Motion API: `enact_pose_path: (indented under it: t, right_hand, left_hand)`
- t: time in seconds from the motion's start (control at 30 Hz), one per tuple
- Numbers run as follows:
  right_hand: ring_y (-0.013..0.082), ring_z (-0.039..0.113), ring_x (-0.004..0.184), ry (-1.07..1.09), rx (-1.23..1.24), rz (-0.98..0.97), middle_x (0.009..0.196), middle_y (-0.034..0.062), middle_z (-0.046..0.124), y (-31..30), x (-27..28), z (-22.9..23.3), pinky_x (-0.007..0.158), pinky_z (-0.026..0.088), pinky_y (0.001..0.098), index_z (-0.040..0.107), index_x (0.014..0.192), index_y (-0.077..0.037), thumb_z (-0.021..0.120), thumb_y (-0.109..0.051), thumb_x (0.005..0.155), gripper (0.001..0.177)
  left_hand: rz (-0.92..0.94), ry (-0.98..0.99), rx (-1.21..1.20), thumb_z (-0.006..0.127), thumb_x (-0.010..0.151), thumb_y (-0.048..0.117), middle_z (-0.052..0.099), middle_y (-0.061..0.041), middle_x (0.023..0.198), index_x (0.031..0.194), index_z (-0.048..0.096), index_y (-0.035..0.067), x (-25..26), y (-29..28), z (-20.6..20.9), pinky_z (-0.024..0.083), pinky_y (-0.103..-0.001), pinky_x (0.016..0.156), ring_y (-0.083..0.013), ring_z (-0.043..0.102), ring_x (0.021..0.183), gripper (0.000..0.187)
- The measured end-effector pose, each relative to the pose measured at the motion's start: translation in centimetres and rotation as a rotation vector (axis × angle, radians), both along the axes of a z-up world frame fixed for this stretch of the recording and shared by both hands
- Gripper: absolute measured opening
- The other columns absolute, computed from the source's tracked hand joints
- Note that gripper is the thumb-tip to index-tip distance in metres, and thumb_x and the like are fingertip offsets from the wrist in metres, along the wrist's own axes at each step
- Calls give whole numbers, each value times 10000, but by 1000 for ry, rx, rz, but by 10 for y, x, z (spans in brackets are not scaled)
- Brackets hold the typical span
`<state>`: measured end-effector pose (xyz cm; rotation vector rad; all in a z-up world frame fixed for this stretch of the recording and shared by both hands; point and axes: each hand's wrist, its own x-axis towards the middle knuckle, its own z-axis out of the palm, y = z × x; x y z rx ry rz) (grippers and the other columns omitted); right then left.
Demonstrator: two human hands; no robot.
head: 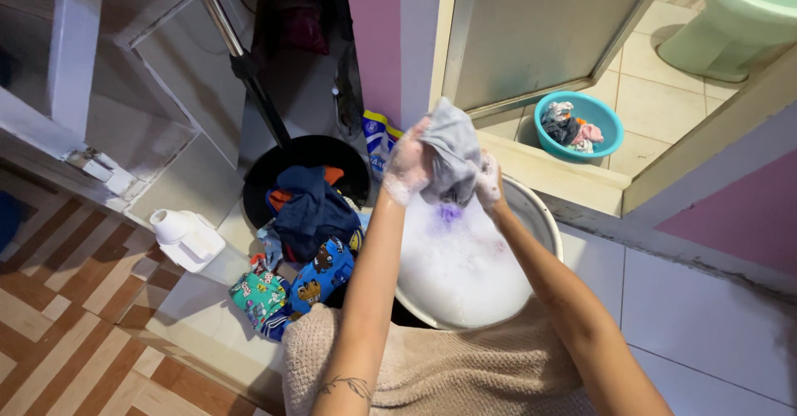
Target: The person washes laundry by hand in a basin of soapy water, scrubbing and wringing out the items.
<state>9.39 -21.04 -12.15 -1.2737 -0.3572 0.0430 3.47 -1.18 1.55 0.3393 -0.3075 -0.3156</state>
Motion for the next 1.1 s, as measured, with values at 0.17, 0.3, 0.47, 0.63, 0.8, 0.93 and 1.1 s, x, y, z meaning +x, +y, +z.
enact_pose_path:
  t: [0.17, 0.3, 0.47, 0.63, 0.8, 0.93, 1.1]
  right_hand:
    - [109, 630, 972, 12, 120, -35, 1097, 19, 639, -16, 18, 29, 869, 549, 279, 551, 1201, -93, 656, -288, 988, 308]
    - [122, 642, 965, -39, 164, 10, 1105, 35, 643, 11, 18, 40, 869, 560, 288, 554, 1204, -94, 660, -300, 996, 311]
    - [158, 647, 864, 272, -62, 470, 1041, 29, 679, 28, -8, 16, 751, 551, 343, 598, 1274, -95, 692, -282, 946, 389]
    - [182, 660, 837, 254, 124, 265, 967, 62, 682, -8, 17, 43, 728, 549, 334, 674, 1155, -43, 728, -259, 942, 308]
    - [172, 645, 926, -239, 60, 182, 1029, 61, 672, 29, 18, 27, 841, 534, 320, 675, 1179, -53, 757, -192, 916, 308]
    - [179, 645, 917, -629, -394, 61, 1012, 70, 673, 88, -19, -21, 835, 533, 328, 676, 1159, -37, 746, -197, 924, 293]
    - [188, 644, 906, -382, -443, -226, 991, 81, 674, 64, 6, 3, 828, 531, 339, 678, 1134, -17, 732, -203, 933, 279]
  left_hand:
    - [270, -86, 85, 475, 1016, 559, 695, -177, 1262, 1330, 596, -48, 4, 33, -17, 523, -412, 1026, -290, 664, 1154, 695]
    - [139, -23, -182, 489, 1124, 557, 689, -202, 1260, 1356, 605, -55, 3, 13, -44, 541, -430, 946, -323, 666, 1094, 665]
    - [231, 119, -69, 482, 1062, 560, 695, -171, 1283, 1341, 615, -31, 14, 6, -57, 544, -431, 1015, -309, 671, 1155, 667]
    - [178, 100, -82, 466, 1002, 562, 676, -151, 1281, 1290, 627, 24, 10, 18, -56, 537, -462, 1009, -318, 671, 1153, 630]
    - [262, 367, 6, 455, 997, 509, 674, -118, 1234, 1261, 623, 61, 5, 1, -92, 533, -453, 981, -293, 658, 1125, 546]
    - [332, 269, 62, 469, 994, 463, 674, -110, 1207, 1242, 628, 58, -3, -24, -136, 533, -438, 963, -279, 655, 1100, 501]
    - [317, 237, 121, 486, 990, 406, 675, -100, 1173, 1217, 635, 54, 5, -47, -142, 533, -421, 940, -262, 652, 1069, 445]
